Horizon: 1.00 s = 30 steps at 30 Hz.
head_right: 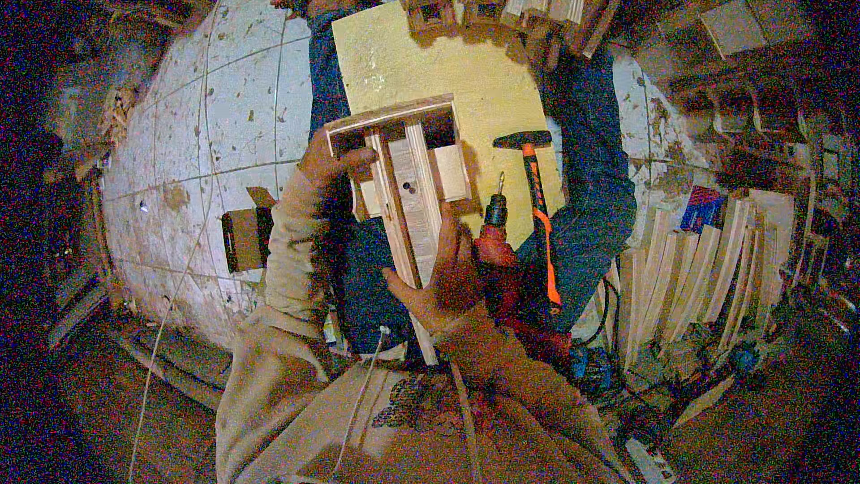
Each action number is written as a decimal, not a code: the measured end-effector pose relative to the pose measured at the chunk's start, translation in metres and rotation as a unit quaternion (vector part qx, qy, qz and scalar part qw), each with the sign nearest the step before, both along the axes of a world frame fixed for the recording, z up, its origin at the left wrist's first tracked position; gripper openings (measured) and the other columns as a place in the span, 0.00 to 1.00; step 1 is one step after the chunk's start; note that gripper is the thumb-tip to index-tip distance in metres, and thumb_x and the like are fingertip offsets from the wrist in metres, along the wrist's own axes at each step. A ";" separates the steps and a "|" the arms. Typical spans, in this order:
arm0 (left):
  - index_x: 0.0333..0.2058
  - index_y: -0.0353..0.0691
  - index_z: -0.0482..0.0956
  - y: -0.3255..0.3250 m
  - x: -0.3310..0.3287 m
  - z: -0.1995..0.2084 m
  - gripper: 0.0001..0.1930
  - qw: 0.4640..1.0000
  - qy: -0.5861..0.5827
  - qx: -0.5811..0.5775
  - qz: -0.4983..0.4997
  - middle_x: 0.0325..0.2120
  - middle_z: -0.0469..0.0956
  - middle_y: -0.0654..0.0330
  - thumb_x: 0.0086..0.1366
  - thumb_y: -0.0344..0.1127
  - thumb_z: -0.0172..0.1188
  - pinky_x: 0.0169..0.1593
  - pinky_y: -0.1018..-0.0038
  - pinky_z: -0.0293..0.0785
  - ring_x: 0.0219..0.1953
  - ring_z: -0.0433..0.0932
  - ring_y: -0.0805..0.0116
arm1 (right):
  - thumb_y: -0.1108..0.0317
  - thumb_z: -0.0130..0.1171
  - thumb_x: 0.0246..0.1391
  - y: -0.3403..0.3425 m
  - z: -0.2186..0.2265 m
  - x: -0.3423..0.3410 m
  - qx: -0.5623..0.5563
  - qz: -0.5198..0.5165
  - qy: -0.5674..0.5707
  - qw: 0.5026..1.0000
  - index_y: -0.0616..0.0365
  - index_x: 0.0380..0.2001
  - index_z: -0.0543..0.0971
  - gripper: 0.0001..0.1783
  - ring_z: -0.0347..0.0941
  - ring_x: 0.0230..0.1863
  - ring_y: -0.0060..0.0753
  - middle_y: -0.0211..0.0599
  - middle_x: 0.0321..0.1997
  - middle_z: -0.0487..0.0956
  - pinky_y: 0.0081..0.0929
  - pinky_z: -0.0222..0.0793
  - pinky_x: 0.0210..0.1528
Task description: The person assembles small wooden frames by inserting nails and driving them with a cordless drill. They repeatedly pick up frames, align them, insert nails, and use the drill to fasten the pieces together.
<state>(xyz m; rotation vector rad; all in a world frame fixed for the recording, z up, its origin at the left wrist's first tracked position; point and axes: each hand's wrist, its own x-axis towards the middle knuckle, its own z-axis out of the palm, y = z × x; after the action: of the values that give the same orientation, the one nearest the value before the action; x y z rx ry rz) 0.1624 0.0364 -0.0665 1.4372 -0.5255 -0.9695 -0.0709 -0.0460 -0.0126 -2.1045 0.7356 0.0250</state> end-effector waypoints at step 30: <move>0.42 0.33 0.76 -0.008 -0.024 0.018 0.20 0.998 0.048 -0.035 0.032 0.33 0.80 0.59 0.51 0.33 0.70 0.40 0.73 0.77 0.34 0.80 0.70 | 0.58 0.74 0.37 0.008 -0.006 -0.014 -0.042 0.000 -0.028 0.999 0.69 0.65 0.43 0.62 0.62 0.59 0.62 0.67 0.58 0.62 0.44 0.60 0.61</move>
<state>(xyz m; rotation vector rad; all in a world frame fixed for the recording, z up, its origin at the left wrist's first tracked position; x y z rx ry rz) 0.1383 0.0283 -0.0484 1.3301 -0.4373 -0.9552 -0.0851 -0.0379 -0.0184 -2.1757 0.7128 -0.0661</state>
